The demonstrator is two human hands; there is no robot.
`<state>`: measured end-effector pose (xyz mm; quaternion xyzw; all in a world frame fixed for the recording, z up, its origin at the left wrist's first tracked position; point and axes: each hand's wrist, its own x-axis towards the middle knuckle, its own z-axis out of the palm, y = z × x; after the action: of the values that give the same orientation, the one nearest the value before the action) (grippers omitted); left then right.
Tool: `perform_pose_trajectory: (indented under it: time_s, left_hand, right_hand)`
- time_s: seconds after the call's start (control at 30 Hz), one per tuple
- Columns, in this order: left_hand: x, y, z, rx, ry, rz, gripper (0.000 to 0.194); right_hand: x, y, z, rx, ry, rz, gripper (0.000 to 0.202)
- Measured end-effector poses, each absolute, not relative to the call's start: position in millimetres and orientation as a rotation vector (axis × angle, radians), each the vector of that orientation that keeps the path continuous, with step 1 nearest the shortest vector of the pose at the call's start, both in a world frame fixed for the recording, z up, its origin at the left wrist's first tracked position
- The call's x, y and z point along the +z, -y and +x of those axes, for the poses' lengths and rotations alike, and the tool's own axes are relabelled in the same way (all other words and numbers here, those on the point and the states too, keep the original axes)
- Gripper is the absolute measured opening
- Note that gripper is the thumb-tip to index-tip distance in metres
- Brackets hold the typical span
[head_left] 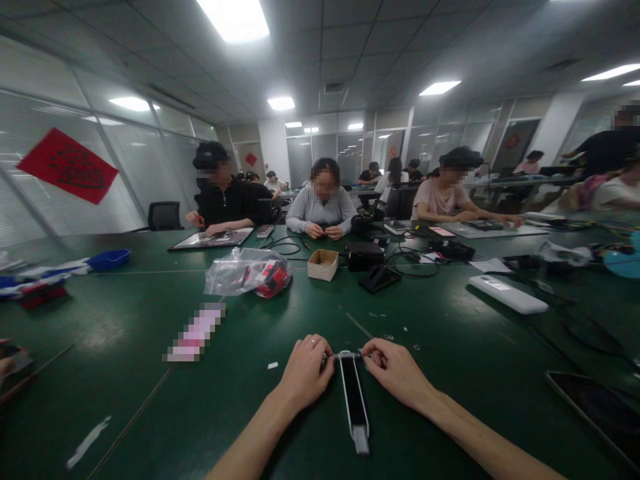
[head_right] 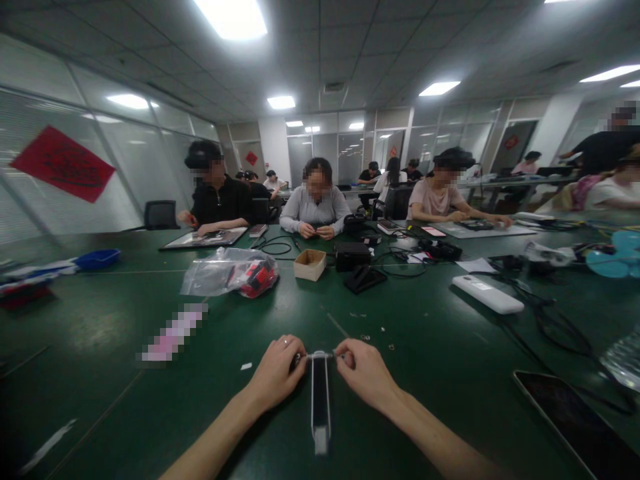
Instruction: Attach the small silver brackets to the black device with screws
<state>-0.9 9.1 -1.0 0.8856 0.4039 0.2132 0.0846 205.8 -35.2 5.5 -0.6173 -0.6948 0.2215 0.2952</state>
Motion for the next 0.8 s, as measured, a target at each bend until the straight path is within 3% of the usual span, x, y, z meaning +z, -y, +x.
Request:
perform_pose_trajectory:
  time_s: [0.6, 0.8]
  left_hand:
    - [4, -8, -2, 0.641, -1.172, 2.607, 0.007]
    - [0, -9, -2, 0.632, -1.174, 2.619, 0.008]
  right_hand:
    - [3, 36, 206, 0.528, 1.964, -1.584, 0.021]
    - [10, 32, 216, 0.351, 1.974, -1.591, 0.025]
